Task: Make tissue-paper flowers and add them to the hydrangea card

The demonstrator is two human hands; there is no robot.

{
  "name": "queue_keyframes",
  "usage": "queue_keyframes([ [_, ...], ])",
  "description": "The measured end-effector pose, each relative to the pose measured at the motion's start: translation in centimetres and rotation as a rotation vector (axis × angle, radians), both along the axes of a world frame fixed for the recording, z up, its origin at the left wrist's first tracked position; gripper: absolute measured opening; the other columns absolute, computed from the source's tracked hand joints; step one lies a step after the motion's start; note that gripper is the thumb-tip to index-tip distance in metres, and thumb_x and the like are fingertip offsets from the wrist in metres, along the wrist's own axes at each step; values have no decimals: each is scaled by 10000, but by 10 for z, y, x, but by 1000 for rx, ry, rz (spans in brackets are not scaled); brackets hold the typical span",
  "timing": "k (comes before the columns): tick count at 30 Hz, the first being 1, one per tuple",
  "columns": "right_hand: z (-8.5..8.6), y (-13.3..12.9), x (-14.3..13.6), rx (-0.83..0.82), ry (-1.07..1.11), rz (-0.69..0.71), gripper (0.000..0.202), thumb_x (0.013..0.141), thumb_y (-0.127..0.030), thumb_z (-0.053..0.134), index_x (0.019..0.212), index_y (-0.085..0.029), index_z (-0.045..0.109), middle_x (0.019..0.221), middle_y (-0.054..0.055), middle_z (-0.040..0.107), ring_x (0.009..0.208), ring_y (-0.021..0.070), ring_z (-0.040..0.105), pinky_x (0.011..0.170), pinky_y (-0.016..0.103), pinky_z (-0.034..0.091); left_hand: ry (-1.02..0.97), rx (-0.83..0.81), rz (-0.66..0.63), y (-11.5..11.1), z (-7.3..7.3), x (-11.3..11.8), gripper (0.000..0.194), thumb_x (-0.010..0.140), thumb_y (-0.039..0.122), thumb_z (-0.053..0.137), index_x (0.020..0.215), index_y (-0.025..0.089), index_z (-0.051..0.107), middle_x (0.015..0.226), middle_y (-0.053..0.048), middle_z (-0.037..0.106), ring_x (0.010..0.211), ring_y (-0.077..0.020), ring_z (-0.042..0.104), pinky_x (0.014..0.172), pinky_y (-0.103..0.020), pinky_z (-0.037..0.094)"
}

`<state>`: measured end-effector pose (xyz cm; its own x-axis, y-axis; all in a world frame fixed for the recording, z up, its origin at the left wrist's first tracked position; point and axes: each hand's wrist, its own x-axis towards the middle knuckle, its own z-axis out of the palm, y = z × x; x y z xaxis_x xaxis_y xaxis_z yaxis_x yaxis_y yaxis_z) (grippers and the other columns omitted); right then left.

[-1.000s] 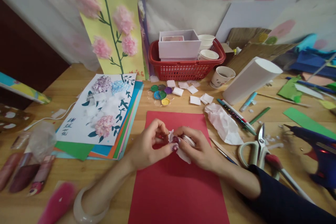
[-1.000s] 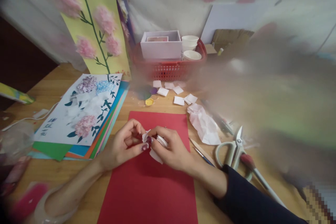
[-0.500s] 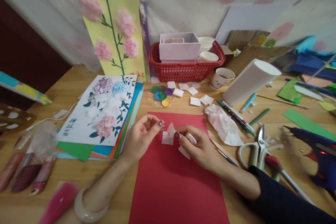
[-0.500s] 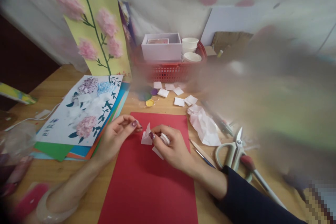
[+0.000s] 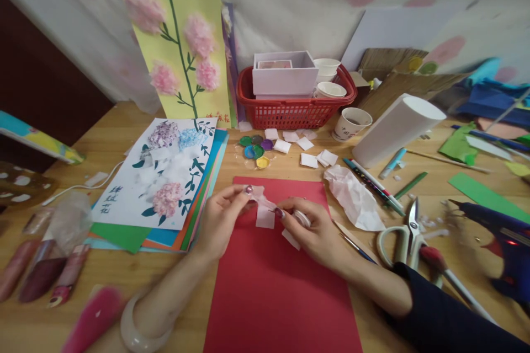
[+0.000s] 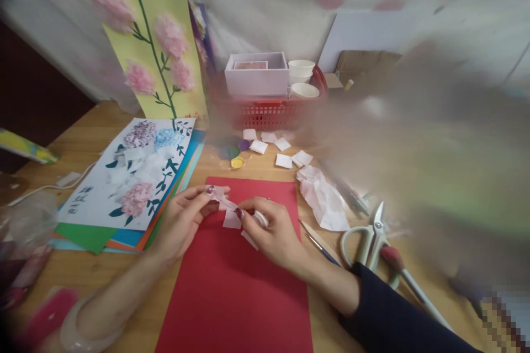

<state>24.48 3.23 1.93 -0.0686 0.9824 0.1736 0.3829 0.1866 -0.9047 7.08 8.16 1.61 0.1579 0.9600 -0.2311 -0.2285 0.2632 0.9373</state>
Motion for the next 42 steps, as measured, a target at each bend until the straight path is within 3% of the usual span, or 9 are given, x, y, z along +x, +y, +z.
queue_keyframes([
  [4, 0, 0, 0, -30, 14, -20, 202, 897, -280, 526, 771, -174, 644, 685, 15, 650, 643, 144, 580, 586, 229, 438, -207, -85, 102, 7, 2, -3, 137, 688, 246, 744, 767, 153, 682, 845, -41, 749, 829, -172, 696, 778, -300, 570],
  [9, -1, 1, -1, -44, 49, -40, 202, 893, -288, 527, 770, -167, 633, 659, 6, 622, 589, 128, 542, 543, 218, 420, -328, -202, -176, 5, 8, -6, 95, 681, 212, 748, 742, 144, 721, 1079, -92, 735, 881, -204, 699, 777, -345, 592],
  [14, -2, 2, -1, -29, 16, -10, 197, 902, -266, 516, 818, -167, 664, 738, 30, 698, 661, 150, 619, 617, 234, 465, -166, -197, -263, 0, 3, -1, 157, 672, 265, 784, 758, 139, 744, 849, -75, 765, 729, -175, 699, 767, -340, 588],
  [22, -14, -3, -8, 14, -723, 39, 218, 919, -283, 548, 1064, -156, 650, 913, 119, 728, 753, 235, 690, 600, 276, 433, 751, 367, 286, 46, 19, -64, 189, 731, 323, 712, 859, 191, 758, 893, -60, 768, 892, -256, 702, 852, -349, 530],
  [28, -14, -2, -5, -18, -646, 16, 189, 960, -230, 468, 891, -176, 636, 864, 85, 736, 739, 205, 686, 619, 260, 419, 1220, 618, 513, 59, 21, -86, 298, 772, 245, 635, 1056, 173, 689, 1262, -145, 615, 1265, -354, 484, 1094, -521, 320],
  [31, -15, 0, -2, 18, -358, -50, 149, 921, -251, 518, 857, -183, 634, 827, 60, 721, 731, 189, 662, 646, 260, 454, 1008, 719, 408, 42, 21, -57, 264, 810, 269, 592, 1039, 163, 670, 1127, -128, 651, 1100, -284, 586, 989, -445, 438],
  [35, -13, 2, 0, 98, -26, -211, 225, 893, -357, 565, 758, -181, 606, 665, 19, 642, 582, 151, 574, 534, 236, 435, 548, 294, -193, 10, 18, -14, 282, 826, 408, 598, 878, 142, 676, 799, -72, 704, 717, -188, 643, 677, -311, 523],
  [37, -12, 2, 0, 144, 17, -211, 202, 892, -334, 576, 764, -180, 603, 656, 13, 627, 559, 139, 551, 513, 231, 422, 347, 112, -360, -1, 14, -2, 345, 824, 457, 605, 850, 124, 690, 793, -83, 718, 710, -175, 650, 667, -290, 524],
  [42, -11, 0, 2, 283, -83, -34, 84, 889, -201, 587, 825, -181, 637, 696, 17, 639, 601, 132, 570, 582, 233, 443, -45, -99, -353, -9, 7, 4, 354, 741, 435, 733, 880, 109, 738, 834, -86, 748, 768, -150, 671, 779, -271, 530],
])
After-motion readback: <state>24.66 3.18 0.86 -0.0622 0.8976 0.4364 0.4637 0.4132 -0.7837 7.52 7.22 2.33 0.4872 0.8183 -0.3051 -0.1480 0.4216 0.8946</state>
